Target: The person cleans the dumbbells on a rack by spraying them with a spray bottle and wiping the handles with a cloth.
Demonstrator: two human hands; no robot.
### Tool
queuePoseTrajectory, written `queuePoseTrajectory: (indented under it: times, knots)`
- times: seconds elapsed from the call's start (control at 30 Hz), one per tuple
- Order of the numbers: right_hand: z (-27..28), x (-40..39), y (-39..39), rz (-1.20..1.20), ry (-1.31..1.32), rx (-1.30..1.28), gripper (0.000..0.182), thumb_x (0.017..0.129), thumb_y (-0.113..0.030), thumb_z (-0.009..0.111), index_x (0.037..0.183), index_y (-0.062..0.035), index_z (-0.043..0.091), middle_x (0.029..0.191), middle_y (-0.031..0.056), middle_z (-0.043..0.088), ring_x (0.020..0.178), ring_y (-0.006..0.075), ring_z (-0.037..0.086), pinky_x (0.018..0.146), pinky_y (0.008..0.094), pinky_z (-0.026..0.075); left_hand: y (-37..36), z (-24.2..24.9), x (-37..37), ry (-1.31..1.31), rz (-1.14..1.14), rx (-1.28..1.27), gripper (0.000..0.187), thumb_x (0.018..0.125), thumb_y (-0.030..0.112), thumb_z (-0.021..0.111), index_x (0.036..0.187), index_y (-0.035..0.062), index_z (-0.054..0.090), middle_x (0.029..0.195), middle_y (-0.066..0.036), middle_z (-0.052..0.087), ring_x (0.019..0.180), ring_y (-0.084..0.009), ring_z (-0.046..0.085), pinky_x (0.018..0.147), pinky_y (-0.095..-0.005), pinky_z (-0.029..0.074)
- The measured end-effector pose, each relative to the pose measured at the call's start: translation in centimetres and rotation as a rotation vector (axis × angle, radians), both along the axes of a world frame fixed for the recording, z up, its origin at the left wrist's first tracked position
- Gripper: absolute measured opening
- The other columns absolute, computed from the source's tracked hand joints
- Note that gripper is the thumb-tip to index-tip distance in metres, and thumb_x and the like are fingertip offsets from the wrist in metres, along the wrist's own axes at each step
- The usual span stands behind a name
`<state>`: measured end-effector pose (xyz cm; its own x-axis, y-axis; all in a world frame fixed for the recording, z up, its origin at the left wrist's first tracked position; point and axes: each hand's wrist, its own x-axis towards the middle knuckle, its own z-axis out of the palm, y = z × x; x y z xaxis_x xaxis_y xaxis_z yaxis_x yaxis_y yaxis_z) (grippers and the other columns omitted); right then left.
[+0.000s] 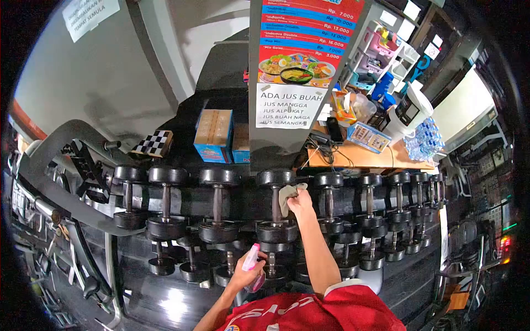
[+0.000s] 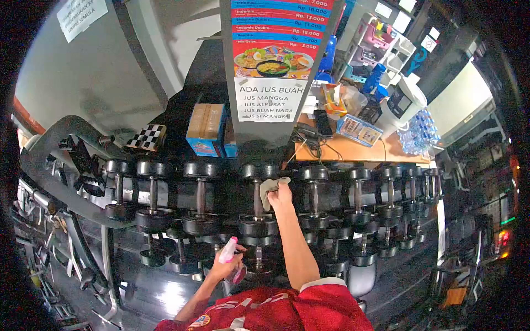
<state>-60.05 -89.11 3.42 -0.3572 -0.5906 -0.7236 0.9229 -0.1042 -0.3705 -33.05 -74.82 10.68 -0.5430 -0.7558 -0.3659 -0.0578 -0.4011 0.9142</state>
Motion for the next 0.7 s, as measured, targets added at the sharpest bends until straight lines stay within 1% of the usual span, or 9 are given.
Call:
queuePoseTrajectory:
  times: [0.1,0.13,0.3,0.37,0.47,0.53,0.57,0.63,0.7]
  knots:
    - [2.1,1.8,0.4,-0.183,-0.05,-0.053,0.02,0.099,-0.012,0.033,0.102,-0.0056,0.051,0.097,0.0083,0.06,0.09,0.0237,0.06,0.084,0.0384,0.051,-0.1,0.1,0.3,-0.022,0.099,-0.004,0.02,0.085,-0.001,0.057,0.105,-0.0001,0.057,0.071,-0.005,0.061,0.055,-0.0105,0.058,0.054,-0.0261,0.048]
    - [2.3,2.8,0.4,-0.202,-0.007,-0.099,0.023,0.1,-0.016,0.03,0.105,-0.0058,0.051,0.1,0.0088,0.059,0.093,0.0238,0.059,0.087,0.0402,0.05,-0.3,0.3,0.6,-0.053,0.1,0.025,0.018,0.084,-0.002,0.056,0.103,-0.0016,0.056,0.076,-0.007,0.061,0.056,-0.0111,0.059,0.054,-0.0269,0.049]
    - [5.8,7.8,1.5,-0.042,0.009,-0.232,0.027,0.101,-0.02,0.032,0.116,-0.0047,0.049,0.112,0.0093,0.059,0.105,0.0244,0.057,0.096,0.0428,0.044,-0.5,2.5,1.3,-0.072,0.303,-0.056,0.015,0.083,-0.002,0.053,0.098,-0.0037,0.054,0.083,-0.009,0.06,0.056,-0.0118,0.059,0.053,-0.0277,0.049]
    - [7.6,9.4,2.2,-0.023,-0.007,-0.234,0.025,0.101,-0.019,0.035,0.117,-0.0055,0.05,0.114,0.0081,0.059,0.107,0.0253,0.057,0.098,0.0428,0.044,-0.9,1.8,2.1,-0.072,0.246,-0.139,0.015,0.083,-0.001,0.053,0.098,-0.0032,0.054,0.083,-0.009,0.06,0.056,-0.0121,0.058,0.052,-0.0281,0.049]
    - [5.0,9.4,3.2,0.091,-0.012,-0.309,0.025,0.1,-0.018,0.038,0.117,-0.0051,0.05,0.114,0.0082,0.06,0.108,0.0253,0.057,0.099,0.0423,0.043,-1.0,2.4,2.2,-0.068,0.281,-0.136,0.014,0.084,0.0,0.054,0.098,-0.0024,0.054,0.081,-0.008,0.06,0.056,-0.0123,0.058,0.053,-0.0282,0.049]
    - [4.4,9.2,3.7,0.479,-0.244,-0.098,0.027,0.097,-0.017,0.041,0.119,-0.0038,0.05,0.116,0.0092,0.059,0.11,0.0253,0.056,0.1,0.042,0.042,-1.0,3.1,1.9,-0.061,0.293,-0.125,0.014,0.084,0.001,0.054,0.098,-0.0022,0.054,0.079,-0.008,0.06,0.056,-0.0121,0.058,0.053,-0.0278,0.049]
    - [3.5,9.7,3.8,0.564,-0.284,-0.129,0.029,0.096,-0.017,0.042,0.12,-0.002,0.05,0.118,0.0109,0.059,0.112,0.0258,0.055,0.102,0.0421,0.04,-0.9,3.2,1.7,-0.052,0.304,-0.112,0.014,0.085,0.002,0.054,0.098,-0.0021,0.053,0.078,-0.007,0.059,0.057,-0.0119,0.058,0.053,-0.0274,0.049]
    - [1.1,10.8,2.7,0.446,-0.388,-0.128,0.026,0.095,-0.015,0.041,0.116,-0.0027,0.051,0.116,0.0117,0.059,0.114,0.0263,0.054,0.103,0.0436,0.039,-0.4,2.6,1.5,-0.07,0.315,-0.096,0.016,0.085,0.001,0.055,0.1,-0.0017,0.052,0.076,-0.007,0.059,0.057,-0.0113,0.057,0.054,-0.0269,0.048]
    - [-1.3,10.6,0.7,0.28,-0.451,-0.276,0.027,0.096,-0.015,0.038,0.115,-0.0019,0.052,0.117,0.0118,0.058,0.114,0.0263,0.053,0.104,0.0424,0.039,0.1,2.2,1.2,-0.087,0.338,-0.086,0.018,0.085,0.001,0.055,0.102,-0.0014,0.051,0.075,-0.006,0.059,0.057,-0.0107,0.057,0.054,-0.0264,0.048]
